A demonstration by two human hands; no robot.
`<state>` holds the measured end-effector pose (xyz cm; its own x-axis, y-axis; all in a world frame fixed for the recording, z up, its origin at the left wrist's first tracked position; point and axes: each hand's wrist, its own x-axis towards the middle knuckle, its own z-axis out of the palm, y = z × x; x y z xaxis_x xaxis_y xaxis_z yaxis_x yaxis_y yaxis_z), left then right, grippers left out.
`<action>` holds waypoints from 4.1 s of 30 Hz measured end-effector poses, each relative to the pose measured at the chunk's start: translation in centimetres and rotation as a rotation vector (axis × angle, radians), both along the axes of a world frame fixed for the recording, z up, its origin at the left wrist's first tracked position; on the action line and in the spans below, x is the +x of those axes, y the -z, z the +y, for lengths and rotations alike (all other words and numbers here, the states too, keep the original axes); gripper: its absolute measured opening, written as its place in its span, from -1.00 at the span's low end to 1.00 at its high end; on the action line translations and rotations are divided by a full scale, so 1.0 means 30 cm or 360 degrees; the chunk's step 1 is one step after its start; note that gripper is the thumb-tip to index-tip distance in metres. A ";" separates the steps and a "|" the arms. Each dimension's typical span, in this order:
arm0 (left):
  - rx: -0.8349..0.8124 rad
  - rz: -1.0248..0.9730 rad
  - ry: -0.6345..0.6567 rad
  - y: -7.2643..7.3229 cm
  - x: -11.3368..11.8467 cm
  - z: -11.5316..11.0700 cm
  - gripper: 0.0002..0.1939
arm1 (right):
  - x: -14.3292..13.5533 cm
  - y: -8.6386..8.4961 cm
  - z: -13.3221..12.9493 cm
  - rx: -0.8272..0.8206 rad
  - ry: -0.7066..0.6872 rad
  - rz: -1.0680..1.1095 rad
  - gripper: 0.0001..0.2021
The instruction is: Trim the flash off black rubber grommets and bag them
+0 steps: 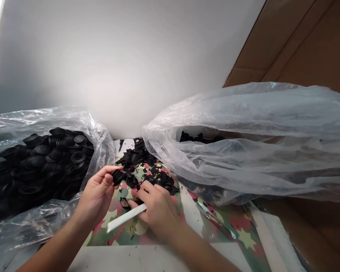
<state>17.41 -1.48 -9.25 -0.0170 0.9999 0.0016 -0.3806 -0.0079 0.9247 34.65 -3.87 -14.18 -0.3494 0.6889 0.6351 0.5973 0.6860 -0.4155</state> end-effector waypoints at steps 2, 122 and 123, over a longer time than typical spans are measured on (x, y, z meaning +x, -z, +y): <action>-0.0007 -0.0017 0.0087 0.011 0.007 -0.012 -0.46 | 0.014 -0.004 0.015 -0.0193 -0.0050 0.0189 -0.63; 0.0276 0.0545 0.0234 0.020 0.017 -0.055 -0.86 | 0.022 -0.074 -0.032 -0.1632 -0.0195 0.1699 -0.55; 0.0290 0.0576 0.0239 0.020 0.018 -0.057 -0.87 | 0.021 -0.075 -0.031 -0.1669 -0.0226 0.1729 -0.55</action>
